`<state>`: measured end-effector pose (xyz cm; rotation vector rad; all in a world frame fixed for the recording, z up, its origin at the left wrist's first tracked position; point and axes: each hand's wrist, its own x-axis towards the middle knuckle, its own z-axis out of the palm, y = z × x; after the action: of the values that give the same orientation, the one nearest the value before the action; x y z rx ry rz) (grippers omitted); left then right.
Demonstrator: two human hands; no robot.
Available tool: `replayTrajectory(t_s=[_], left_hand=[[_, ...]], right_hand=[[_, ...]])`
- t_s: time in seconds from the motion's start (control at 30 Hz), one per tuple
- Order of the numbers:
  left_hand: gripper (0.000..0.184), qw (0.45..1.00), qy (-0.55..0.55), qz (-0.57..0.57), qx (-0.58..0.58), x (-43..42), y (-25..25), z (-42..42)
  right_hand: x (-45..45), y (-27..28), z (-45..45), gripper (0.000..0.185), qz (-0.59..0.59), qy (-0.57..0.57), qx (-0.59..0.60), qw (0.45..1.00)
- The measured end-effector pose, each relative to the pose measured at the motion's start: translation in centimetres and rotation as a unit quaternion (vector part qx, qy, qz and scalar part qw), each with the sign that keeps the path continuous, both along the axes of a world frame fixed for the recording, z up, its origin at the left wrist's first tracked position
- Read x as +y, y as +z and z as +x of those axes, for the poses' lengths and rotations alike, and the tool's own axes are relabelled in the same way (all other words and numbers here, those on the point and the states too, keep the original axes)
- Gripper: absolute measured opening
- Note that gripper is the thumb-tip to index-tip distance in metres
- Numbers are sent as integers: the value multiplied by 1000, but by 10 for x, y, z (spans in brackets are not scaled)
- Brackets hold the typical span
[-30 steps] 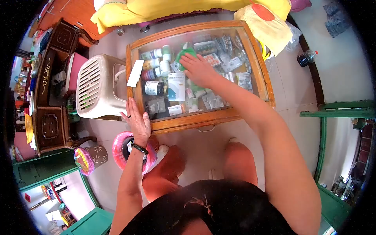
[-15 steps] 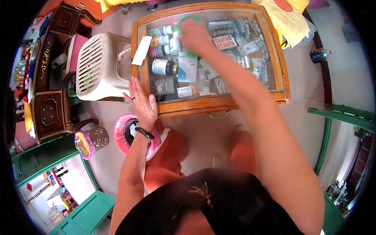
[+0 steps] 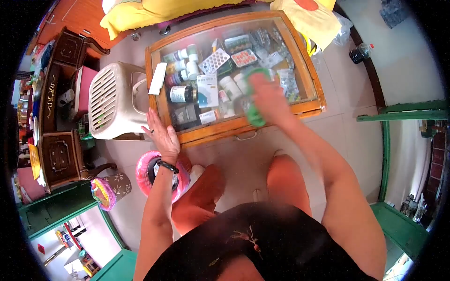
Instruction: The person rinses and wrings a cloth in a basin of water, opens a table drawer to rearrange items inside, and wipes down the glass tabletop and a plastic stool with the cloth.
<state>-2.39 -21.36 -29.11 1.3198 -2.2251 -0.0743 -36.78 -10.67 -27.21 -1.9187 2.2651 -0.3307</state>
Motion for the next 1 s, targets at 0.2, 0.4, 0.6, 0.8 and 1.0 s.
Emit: replayTrajectory(t_s=[0.2,0.4,0.6,0.8,1.0], left_hand=[[81,1000,-7,20,2,-1,5,-5],[81,999,1,40,-5,-1,9,-7],[80,999,0,43,-28,-2,4,-4],[80,999,10,27,-35,-1,4,-5],[84,999,2,38,-19,-2,7,-5]], right_hand=[[-84,-36,-138,54,-73,-146,148,975],[-208,-38,-53,35,-169,69,57,982],[-82,-12,91,59,-164,272,-59,946],[-15,31,-11,34,58,-15,-357,932],[-123,-81,-228,43,-226,-24,115,967]])
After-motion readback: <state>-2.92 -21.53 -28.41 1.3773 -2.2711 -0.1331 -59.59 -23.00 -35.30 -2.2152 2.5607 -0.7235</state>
